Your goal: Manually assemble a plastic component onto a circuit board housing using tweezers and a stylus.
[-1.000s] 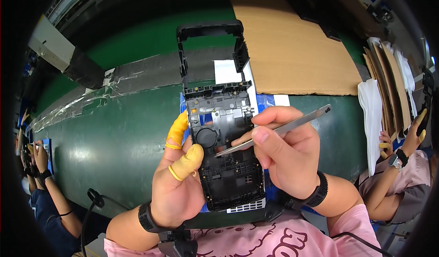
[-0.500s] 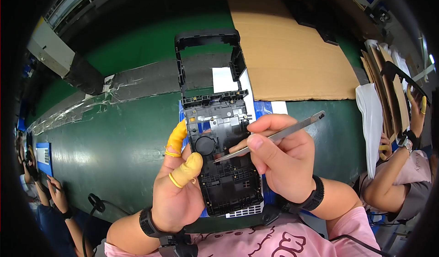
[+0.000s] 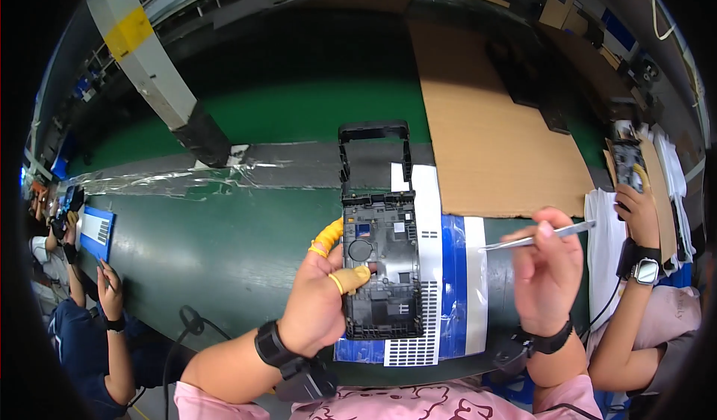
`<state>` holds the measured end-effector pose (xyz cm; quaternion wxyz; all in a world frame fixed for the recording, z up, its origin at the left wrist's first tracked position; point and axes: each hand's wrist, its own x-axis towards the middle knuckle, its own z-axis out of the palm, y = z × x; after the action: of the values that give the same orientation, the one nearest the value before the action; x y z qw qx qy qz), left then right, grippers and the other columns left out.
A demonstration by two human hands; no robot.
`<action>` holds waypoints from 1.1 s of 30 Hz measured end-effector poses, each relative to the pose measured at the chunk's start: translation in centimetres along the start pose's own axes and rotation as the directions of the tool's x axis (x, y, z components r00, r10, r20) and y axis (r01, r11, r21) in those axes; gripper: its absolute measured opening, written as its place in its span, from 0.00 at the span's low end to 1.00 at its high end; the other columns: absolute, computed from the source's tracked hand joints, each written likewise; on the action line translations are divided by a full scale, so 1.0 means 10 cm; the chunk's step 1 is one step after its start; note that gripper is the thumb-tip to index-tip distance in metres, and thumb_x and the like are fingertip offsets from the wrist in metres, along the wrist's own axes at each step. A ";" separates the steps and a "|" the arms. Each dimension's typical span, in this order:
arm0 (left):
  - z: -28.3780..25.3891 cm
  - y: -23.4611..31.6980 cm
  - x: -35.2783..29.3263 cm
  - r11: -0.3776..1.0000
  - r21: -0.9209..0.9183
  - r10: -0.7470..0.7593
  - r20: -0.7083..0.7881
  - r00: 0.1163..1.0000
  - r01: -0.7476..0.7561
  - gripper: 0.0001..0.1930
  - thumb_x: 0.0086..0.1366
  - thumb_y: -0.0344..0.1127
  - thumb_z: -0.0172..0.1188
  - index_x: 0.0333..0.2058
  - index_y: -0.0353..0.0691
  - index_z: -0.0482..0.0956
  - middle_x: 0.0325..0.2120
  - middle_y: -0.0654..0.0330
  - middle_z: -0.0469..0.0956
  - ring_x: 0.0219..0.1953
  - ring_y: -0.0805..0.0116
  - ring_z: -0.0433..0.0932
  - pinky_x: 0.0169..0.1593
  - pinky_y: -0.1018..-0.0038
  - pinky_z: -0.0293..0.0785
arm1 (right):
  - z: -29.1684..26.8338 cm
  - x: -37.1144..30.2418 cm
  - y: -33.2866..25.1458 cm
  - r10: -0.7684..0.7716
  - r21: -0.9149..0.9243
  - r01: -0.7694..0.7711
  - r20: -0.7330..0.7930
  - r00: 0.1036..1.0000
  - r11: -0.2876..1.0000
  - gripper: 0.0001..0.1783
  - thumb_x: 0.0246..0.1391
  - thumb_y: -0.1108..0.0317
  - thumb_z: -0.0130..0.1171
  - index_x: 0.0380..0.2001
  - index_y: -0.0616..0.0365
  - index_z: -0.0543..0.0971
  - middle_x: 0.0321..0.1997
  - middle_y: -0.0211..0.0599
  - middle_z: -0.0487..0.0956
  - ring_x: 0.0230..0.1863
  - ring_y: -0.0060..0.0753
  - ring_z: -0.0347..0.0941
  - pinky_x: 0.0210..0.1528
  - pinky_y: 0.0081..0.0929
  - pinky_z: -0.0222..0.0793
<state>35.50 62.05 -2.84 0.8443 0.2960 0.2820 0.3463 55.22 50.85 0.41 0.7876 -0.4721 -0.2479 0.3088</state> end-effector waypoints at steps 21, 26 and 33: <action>1.70 -0.36 2.95 -0.466 0.771 0.360 0.613 0.703 -0.433 0.18 0.49 0.40 0.62 0.36 0.35 0.76 0.40 0.47 0.69 0.45 0.49 0.66 0.49 0.63 0.64 | -0.70 0.18 -0.18 -0.049 0.059 0.054 -0.087 0.995 0.997 0.08 0.51 0.74 0.51 0.35 0.64 0.70 0.24 0.43 0.76 0.16 0.17 0.65 0.17 0.11 0.57; 2.45 -1.01 3.71 -0.351 0.869 0.264 0.449 0.854 -0.348 0.23 0.57 0.49 0.52 0.35 0.31 0.77 0.39 0.42 0.73 0.43 0.52 0.72 0.47 0.64 0.66 | -0.72 0.20 -0.22 0.023 0.147 0.002 -0.165 0.986 0.989 0.07 0.50 0.75 0.49 0.34 0.63 0.70 0.24 0.49 0.77 0.13 0.20 0.64 0.15 0.12 0.57; 2.25 -1.23 4.80 -0.321 0.907 0.273 0.364 0.891 -0.272 0.27 0.57 0.52 0.48 0.42 0.31 0.73 0.46 0.43 0.69 0.47 0.54 0.70 0.52 0.65 0.62 | -0.77 0.23 -0.21 0.044 0.259 -0.008 -0.133 0.990 0.966 0.08 0.49 0.78 0.49 0.35 0.66 0.70 0.27 0.43 0.76 0.17 0.20 0.66 0.19 0.14 0.61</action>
<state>84.82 84.04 -9.42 0.1807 0.8954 0.3649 0.1800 62.55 47.20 -0.75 0.8535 -0.3888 -0.1444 0.3155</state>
